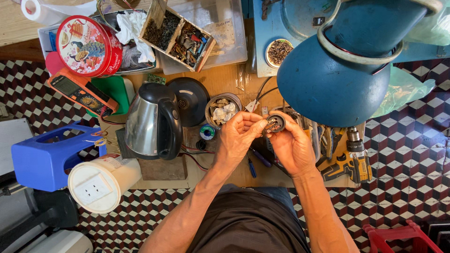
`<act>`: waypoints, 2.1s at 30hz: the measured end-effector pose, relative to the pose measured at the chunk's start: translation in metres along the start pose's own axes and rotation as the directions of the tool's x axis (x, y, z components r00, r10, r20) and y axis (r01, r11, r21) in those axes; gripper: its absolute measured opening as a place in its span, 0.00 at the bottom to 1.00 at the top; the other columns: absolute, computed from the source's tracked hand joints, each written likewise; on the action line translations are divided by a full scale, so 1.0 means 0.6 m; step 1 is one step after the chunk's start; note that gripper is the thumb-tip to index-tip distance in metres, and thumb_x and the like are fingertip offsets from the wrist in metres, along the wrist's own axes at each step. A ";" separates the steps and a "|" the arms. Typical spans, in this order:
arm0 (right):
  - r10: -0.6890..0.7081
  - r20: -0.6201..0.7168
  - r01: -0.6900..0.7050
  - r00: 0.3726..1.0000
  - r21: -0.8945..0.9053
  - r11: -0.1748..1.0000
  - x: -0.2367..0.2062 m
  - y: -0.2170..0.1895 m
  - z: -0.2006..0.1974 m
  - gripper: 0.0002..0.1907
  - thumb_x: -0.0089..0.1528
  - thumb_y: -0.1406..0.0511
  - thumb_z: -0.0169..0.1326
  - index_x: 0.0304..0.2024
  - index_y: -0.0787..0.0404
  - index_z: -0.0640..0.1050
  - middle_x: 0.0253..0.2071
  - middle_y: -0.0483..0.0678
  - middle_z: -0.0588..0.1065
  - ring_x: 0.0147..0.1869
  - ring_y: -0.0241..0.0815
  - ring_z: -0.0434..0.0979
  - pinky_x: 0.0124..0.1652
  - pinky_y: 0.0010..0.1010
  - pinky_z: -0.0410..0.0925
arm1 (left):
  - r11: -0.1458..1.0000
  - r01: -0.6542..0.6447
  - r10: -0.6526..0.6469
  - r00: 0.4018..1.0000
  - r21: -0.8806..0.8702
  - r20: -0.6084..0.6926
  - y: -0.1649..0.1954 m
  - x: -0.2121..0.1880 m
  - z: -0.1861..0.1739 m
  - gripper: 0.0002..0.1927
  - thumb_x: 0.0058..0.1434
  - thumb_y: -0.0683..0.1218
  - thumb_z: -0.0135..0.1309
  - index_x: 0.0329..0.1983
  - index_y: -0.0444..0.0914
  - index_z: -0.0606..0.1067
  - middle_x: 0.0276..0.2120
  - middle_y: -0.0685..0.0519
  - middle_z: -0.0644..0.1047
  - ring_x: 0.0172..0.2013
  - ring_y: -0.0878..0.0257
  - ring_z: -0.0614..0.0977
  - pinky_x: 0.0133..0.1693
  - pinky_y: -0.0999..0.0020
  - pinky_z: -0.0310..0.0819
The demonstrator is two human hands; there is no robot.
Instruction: The person stands at a cluttered workbench disassembling and reworking a small electric motor. They hold the motor housing in one hand while using pliers, a screwdriver, and a small knife to pry, cut, and adjust internal components, at one point reaching into a tray of tools to select implements, and finally setting the motor down on the bench.
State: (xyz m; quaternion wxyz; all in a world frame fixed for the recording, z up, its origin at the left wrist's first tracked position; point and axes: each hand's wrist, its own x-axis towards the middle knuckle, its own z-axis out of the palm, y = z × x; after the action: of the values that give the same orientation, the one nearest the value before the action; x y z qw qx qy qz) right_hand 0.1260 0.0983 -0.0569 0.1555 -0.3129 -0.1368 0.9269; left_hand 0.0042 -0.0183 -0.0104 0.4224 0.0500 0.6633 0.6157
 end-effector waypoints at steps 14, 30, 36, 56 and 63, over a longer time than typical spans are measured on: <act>-0.092 -0.014 0.088 0.996 -0.168 0.982 -0.009 -0.013 0.023 0.14 0.71 0.69 0.47 0.56 0.71 0.74 0.50 0.51 0.76 0.52 0.40 0.76 0.56 0.36 0.70 | 0.997 -0.056 0.055 0.998 0.060 0.011 0.025 -0.013 0.013 0.12 0.66 0.42 0.59 0.51 0.32 0.79 0.38 0.52 0.83 0.38 0.69 0.84 0.44 0.75 0.81; -0.082 -0.025 0.066 0.996 -0.383 0.921 -0.025 -0.044 0.068 0.21 0.69 0.68 0.41 0.58 0.77 0.73 0.55 0.59 0.76 0.55 0.47 0.79 0.55 0.41 0.74 | 0.999 -0.036 0.036 0.999 0.021 0.010 0.009 -0.007 0.007 0.14 0.67 0.42 0.57 0.54 0.32 0.78 0.39 0.51 0.83 0.39 0.70 0.83 0.44 0.75 0.81; -0.105 0.003 0.094 0.994 -0.470 0.878 -0.026 -0.045 0.071 0.21 0.70 0.69 0.41 0.60 0.79 0.72 0.56 0.59 0.76 0.55 0.46 0.78 0.54 0.38 0.74 | 1.000 0.023 -0.023 1.000 -0.020 0.022 0.005 -0.002 0.002 0.17 0.67 0.44 0.58 0.56 0.32 0.78 0.41 0.50 0.84 0.39 0.69 0.84 0.43 0.74 0.82; -0.147 -0.144 0.035 0.979 -0.591 0.806 -0.015 -0.023 0.059 0.16 0.64 0.70 0.55 0.53 0.72 0.76 0.43 0.49 0.78 0.43 0.35 0.79 0.45 0.25 0.73 | 0.994 -0.090 0.090 0.996 0.058 0.009 -0.014 -0.024 0.015 0.13 0.68 0.43 0.57 0.53 0.31 0.78 0.40 0.51 0.83 0.39 0.69 0.84 0.42 0.74 0.82; -0.142 -0.178 0.013 0.974 -0.579 0.815 -0.015 -0.021 0.059 0.15 0.63 0.70 0.55 0.51 0.73 0.76 0.42 0.49 0.78 0.41 0.33 0.79 0.43 0.23 0.74 | 0.992 -0.103 0.102 0.995 0.073 0.016 -0.014 -0.029 0.014 0.13 0.69 0.42 0.56 0.53 0.31 0.78 0.40 0.51 0.83 0.40 0.69 0.84 0.42 0.74 0.81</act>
State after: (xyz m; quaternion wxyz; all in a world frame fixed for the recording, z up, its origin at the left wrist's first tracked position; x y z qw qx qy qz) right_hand 0.1133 0.1009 -0.0203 0.1054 -0.4367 -0.4049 0.7964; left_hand 0.0245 -0.0243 -0.0081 0.3924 0.1032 0.6794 0.6115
